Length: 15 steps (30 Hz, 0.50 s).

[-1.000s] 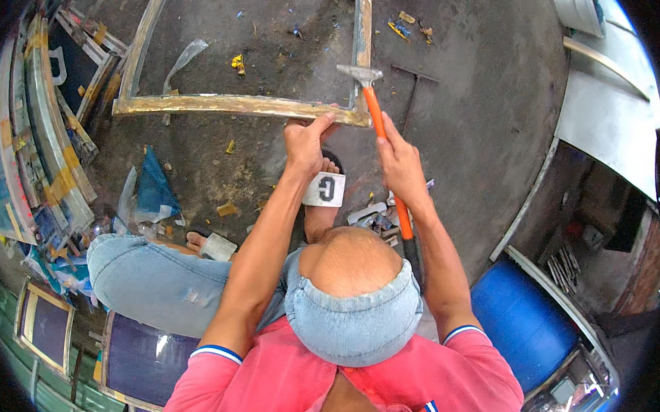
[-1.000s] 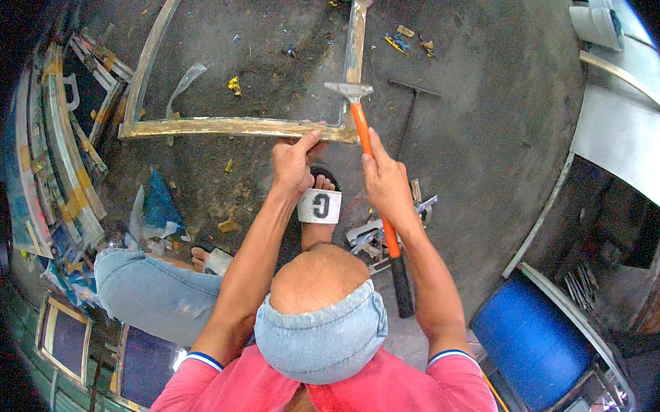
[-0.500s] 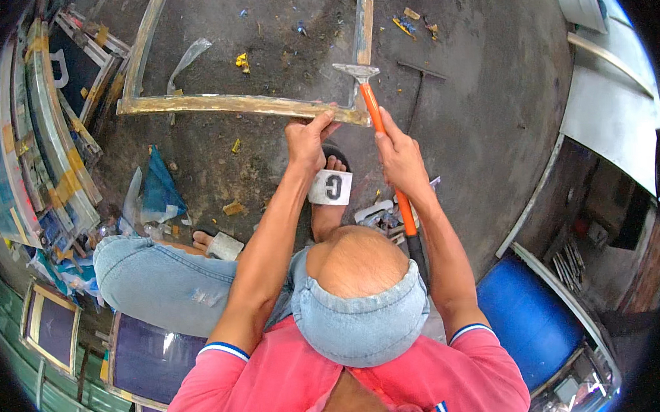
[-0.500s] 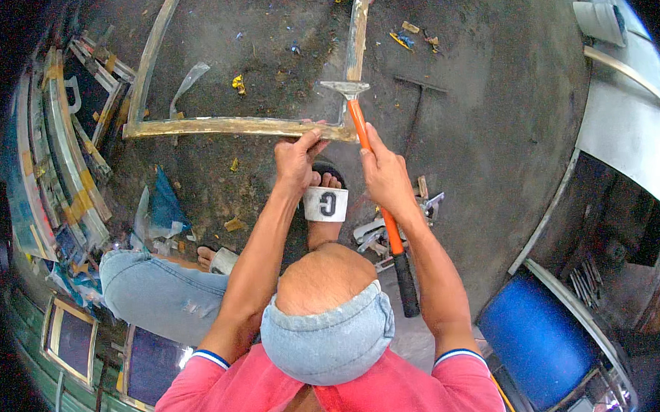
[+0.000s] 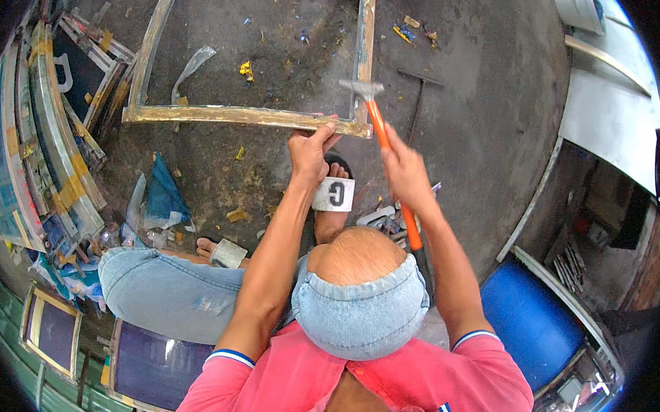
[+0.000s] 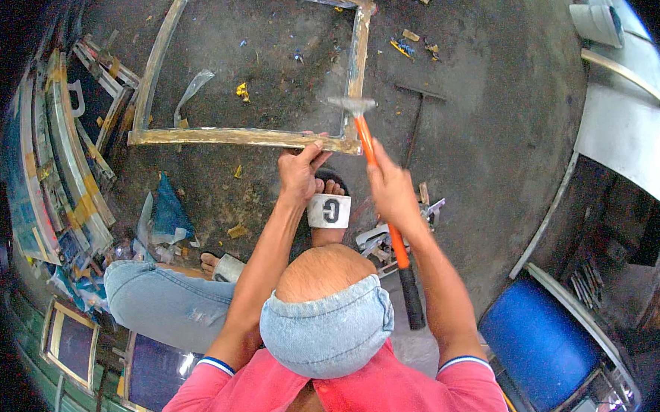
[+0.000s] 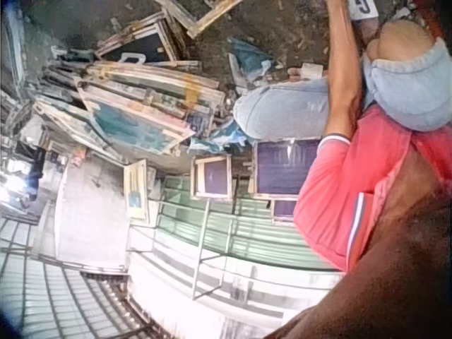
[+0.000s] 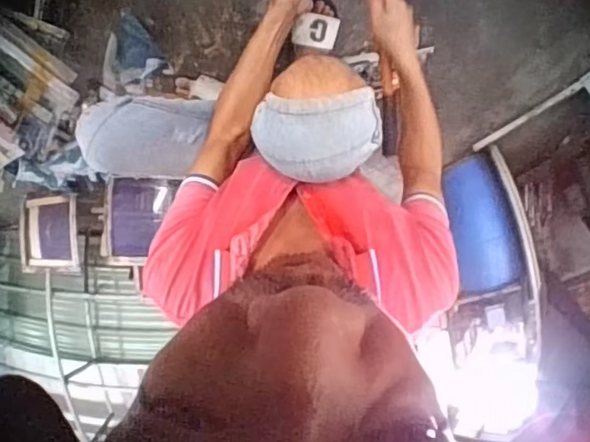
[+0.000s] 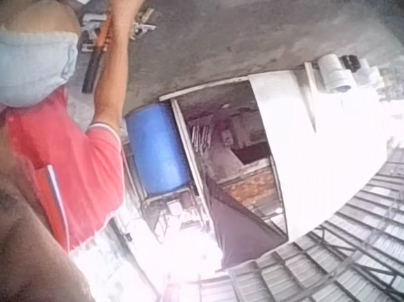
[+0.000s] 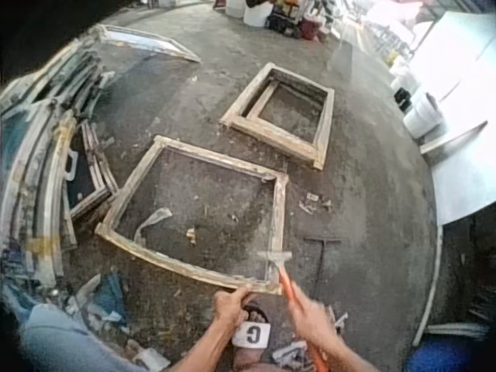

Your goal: The person removes a protective film from a wooden frame, then uses a hammer to tap the frame's corners. They inspect the frame and then pick up and stack several other framed screens.

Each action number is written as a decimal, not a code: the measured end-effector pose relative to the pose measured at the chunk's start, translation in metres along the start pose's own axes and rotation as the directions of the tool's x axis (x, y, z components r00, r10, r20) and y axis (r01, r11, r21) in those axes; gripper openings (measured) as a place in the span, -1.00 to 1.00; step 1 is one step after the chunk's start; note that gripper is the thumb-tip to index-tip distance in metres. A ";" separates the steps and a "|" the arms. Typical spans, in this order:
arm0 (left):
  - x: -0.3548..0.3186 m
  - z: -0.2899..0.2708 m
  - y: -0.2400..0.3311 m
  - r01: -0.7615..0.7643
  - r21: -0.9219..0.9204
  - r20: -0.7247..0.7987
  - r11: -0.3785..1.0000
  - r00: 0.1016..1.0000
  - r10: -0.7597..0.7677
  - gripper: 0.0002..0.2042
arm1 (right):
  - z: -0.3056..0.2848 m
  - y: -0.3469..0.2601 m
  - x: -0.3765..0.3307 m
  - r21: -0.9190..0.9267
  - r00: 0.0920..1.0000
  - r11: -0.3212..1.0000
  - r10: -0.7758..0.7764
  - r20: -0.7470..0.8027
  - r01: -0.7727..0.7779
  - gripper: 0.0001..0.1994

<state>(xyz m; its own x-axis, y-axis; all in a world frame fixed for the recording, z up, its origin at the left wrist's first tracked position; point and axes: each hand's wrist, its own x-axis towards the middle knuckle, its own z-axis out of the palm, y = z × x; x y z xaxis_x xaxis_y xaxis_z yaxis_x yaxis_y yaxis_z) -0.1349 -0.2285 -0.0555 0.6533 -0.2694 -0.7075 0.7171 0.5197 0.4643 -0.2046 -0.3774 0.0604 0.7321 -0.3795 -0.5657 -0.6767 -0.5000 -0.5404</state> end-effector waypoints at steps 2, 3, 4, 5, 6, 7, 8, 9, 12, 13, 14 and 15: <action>-0.005 0.001 0.002 0.016 0.012 0.008 1.000 1.000 -0.016 -0.66 | -0.010 -0.017 0.045 -0.006 0.999 1.000 -0.025 -0.020 0.025 -0.50; -0.005 0.006 0.003 0.015 0.012 0.024 1.000 1.000 -0.015 -0.67 | -0.016 -0.030 0.076 -0.028 0.999 0.999 -0.037 -0.039 0.036 -0.50; -0.008 0.005 0.005 0.016 0.008 0.030 1.000 0.999 -0.016 -0.67 | -0.014 -0.026 0.078 -0.040 0.997 0.998 -0.057 -0.053 0.055 -0.51; -0.012 0.005 0.005 0.021 0.004 0.038 1.000 0.999 -0.021 -0.68 | -0.012 -0.021 0.080 -0.049 0.995 0.996 -0.075 -0.069 0.072 -0.51; -0.004 0.000 0.006 -0.002 0.009 0.033 1.000 0.999 0.001 -0.68 | -0.007 -0.013 0.076 -0.055 0.987 0.990 -0.134 -0.085 0.129 -0.51; -0.003 -0.004 0.002 0.002 0.006 0.003 1.000 1.000 -0.002 -0.68 | -0.004 -0.005 0.059 -0.063 0.993 0.994 -0.098 -0.062 0.094 -0.51; -0.001 -0.005 0.001 0.000 0.007 -0.022 1.000 1.000 0.001 -0.68 | -0.003 -0.003 0.045 -0.069 0.997 0.996 -0.066 -0.044 0.063 -0.52; -0.003 -0.005 0.000 0.007 0.010 -0.049 1.000 0.999 -0.007 -0.68 | 0.004 0.006 0.026 -0.049 0.994 0.997 -0.062 -0.085 0.058 -0.50; 0.002 -0.011 0.001 0.005 0.021 -0.044 1.000 0.999 -0.004 -0.69 | -0.007 -0.011 0.024 0.100 0.990 0.987 0.121 0.066 -0.128 -0.50; 0.008 -0.014 0.005 -0.003 0.017 -0.053 1.000 0.999 0.004 -0.69 | -0.024 -0.042 0.030 0.139 0.961 0.963 0.205 0.187 -0.233 -0.50; 0.012 -0.013 0.012 -0.047 -0.009 -0.015 0.999 0.999 0.047 -0.69 | -0.031 -0.050 0.034 0.126 0.967 0.973 0.166 0.194 -0.193 -0.50; 0.016 -0.015 0.018 -0.058 0.009 0.008 0.998 0.998 0.058 -0.69 | -0.024 -0.036 0.033 0.084 0.991 0.993 0.075 0.112 -0.085 -0.50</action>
<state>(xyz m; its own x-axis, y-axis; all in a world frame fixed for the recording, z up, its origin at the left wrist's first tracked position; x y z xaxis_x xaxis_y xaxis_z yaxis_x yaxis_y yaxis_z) -0.1156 -0.2118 -0.0661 0.6954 -0.2452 -0.6755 0.6804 0.5271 0.5091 -0.1545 -0.3906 0.0762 0.6658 -0.3264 -0.6710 -0.7405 -0.3993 -0.5406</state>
